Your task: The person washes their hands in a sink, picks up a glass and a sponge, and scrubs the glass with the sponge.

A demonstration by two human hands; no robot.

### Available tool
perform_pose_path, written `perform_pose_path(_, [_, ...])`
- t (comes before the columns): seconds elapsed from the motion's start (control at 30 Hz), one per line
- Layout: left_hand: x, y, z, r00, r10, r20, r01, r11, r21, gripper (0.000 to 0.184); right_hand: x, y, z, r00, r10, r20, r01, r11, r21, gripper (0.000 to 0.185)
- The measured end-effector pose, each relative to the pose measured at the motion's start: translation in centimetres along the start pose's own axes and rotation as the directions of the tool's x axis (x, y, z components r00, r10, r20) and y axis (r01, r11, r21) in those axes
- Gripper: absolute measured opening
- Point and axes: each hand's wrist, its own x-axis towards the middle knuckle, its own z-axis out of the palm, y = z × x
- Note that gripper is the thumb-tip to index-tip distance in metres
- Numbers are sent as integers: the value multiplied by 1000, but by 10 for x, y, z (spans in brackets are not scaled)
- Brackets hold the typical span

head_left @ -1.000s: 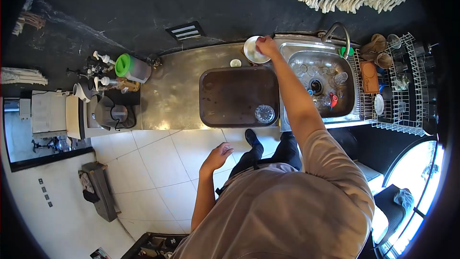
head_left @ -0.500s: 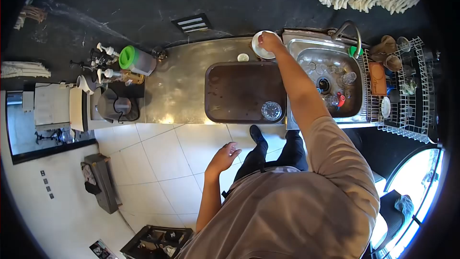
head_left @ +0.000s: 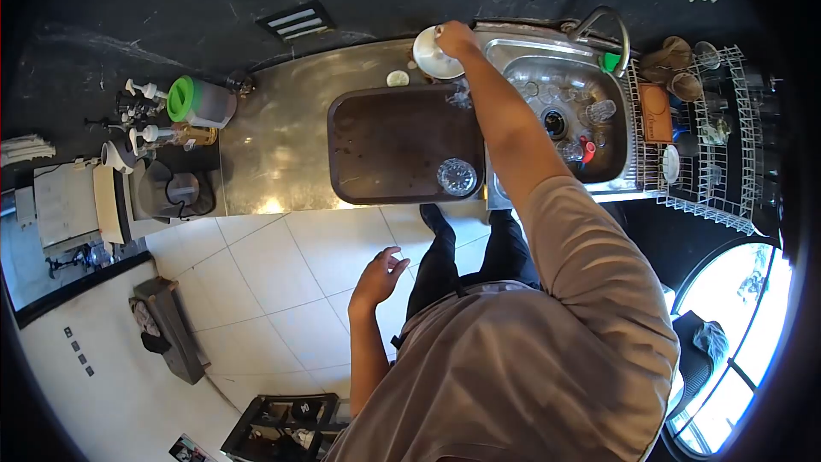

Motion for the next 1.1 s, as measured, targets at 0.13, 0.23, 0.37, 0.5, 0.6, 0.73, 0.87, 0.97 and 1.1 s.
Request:
perform_pose_path(0.13, [22, 9, 7, 987, 147, 65, -153, 983, 98, 45, 33, 94, 28, 974, -210, 82, 141, 854, 500, 35])
perform_pose_path(0.23, [33, 71, 12, 950, 276, 147, -269, 961, -66, 43, -36, 141, -43, 984, -56, 167, -120, 485, 866, 30])
perform_pose_path(0.37, [78, 148, 54, 845, 431, 316, -394, 902, -177, 39, -123, 234, -103, 947, 42, 320, -322, 129, 938, 31])
perform_pose_path(0.5, [156, 209, 128, 819, 481, 313, -531, 842, 94, 37, -190, 311, -134, 894, 189, 406, -407, -33, 913, 34])
perform_pose_path(0.6, [208, 241, 191, 806, 566, 173, -591, 753, 289, 44, -218, 372, -145, 888, 256, 381, -347, -168, 923, 38])
perform_pose_path(0.73, [238, 293, 260, 833, 526, 170, -502, 590, 633, 60, -238, 428, -130, 889, 258, 379, -280, -349, 894, 33])
perform_pose_path(0.87, [257, 336, 318, 889, 380, 257, -437, 533, 724, 74, -283, 406, -187, 989, -23, -143, 95, 846, 524, 34])
perform_pose_path(0.97, [287, 339, 349, 922, 287, 260, -381, 550, 743, 74, -285, 416, -191, 999, 27, 20, -26, 230, 973, 36])
perform_pose_path(1.1, [321, 322, 368, 909, 310, 277, -402, 482, 778, 61, -282, 434, -204, 903, 95, 419, -385, -253, 887, 39])
